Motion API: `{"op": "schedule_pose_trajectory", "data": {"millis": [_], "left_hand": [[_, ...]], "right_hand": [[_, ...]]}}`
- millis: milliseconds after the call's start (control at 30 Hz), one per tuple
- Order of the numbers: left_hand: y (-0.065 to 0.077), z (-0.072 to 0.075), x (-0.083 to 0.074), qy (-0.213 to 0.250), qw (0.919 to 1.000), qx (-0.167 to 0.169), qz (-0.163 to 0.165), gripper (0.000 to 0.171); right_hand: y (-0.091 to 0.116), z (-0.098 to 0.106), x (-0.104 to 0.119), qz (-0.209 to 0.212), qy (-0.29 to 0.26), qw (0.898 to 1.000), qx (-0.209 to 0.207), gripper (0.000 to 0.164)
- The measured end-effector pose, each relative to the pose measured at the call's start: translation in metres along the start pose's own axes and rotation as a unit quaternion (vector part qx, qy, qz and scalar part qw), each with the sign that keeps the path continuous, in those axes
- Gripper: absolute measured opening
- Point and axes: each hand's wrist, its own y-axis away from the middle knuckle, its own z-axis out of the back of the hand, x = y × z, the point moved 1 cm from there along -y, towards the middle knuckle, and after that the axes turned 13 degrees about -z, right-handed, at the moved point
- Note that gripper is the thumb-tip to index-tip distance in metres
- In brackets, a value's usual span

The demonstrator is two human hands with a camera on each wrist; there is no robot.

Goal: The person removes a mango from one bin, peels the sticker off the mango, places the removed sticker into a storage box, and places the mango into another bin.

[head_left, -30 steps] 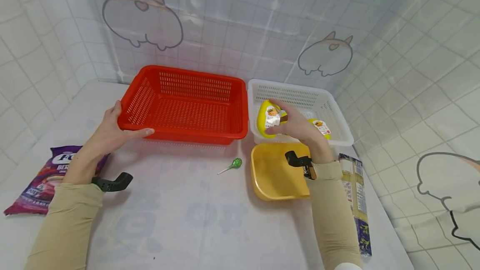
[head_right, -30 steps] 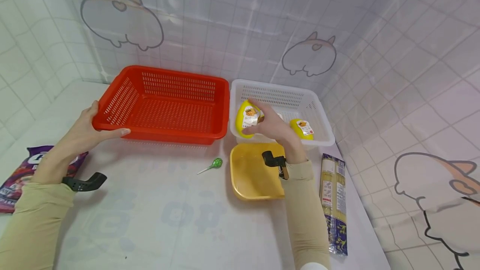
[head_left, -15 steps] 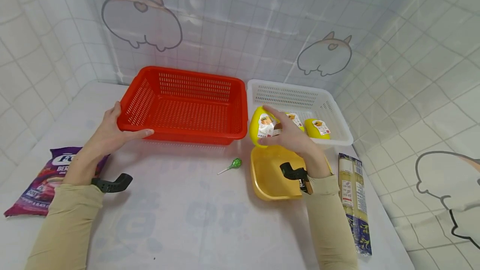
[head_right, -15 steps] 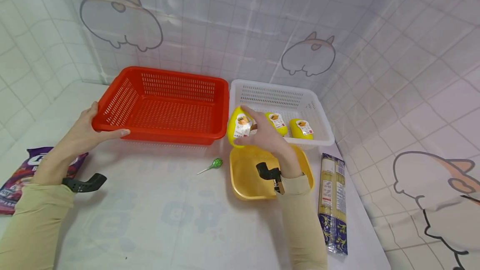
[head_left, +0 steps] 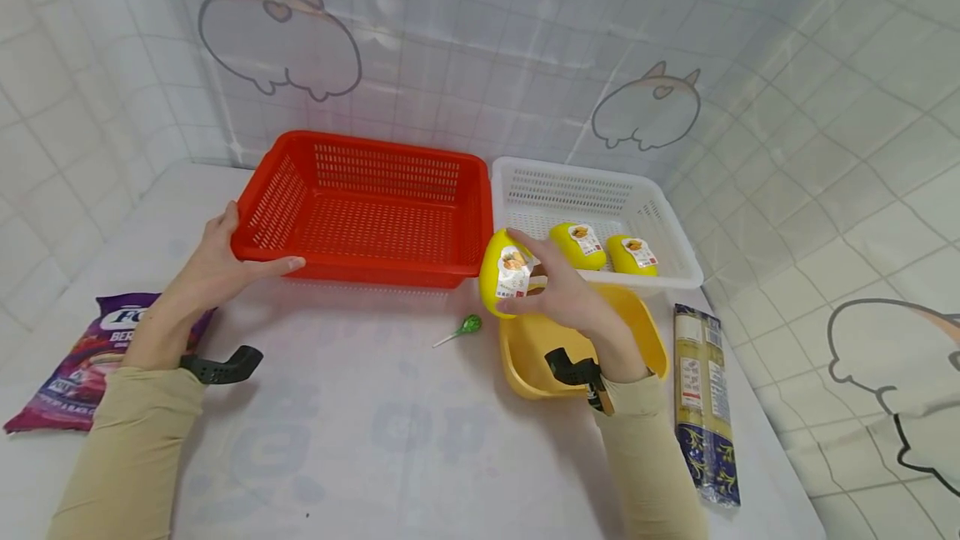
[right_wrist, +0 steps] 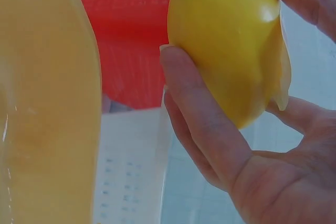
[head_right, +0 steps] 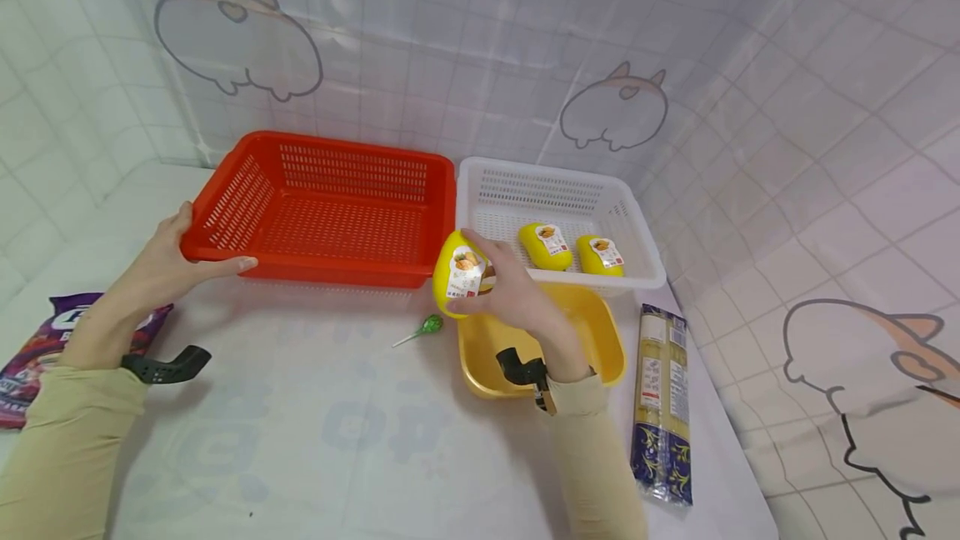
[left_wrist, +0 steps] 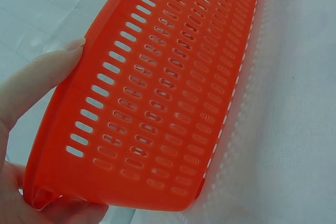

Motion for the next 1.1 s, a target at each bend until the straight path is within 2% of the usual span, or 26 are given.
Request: {"op": "schedule_pose_trajectory", "data": {"millis": [300,667,900,1100], "left_hand": [[0.000,0.000,0.001,0.002,1.0000,-0.003,-0.004,0.132],[-0.001,-0.001,0.002,-0.002,1.0000,-0.003,-0.003,0.133],[0.000,-0.002,0.002,0.001,1.0000,-0.007,-0.006,0.132],[-0.001,-0.002,0.003,0.006,0.9998,-0.013,-0.012,0.131]], "right_hand": [[0.010,-0.020,0.007,0.000,-0.005,1.000,0.027,0.095],[0.017,-0.044,0.010,0.040,-0.030,0.997,0.056,0.093],[0.017,-0.057,0.011,0.083,-0.025,0.994,0.071,0.095],[0.022,-0.066,0.015,0.076,-0.019,0.994,0.081,0.096]]}}
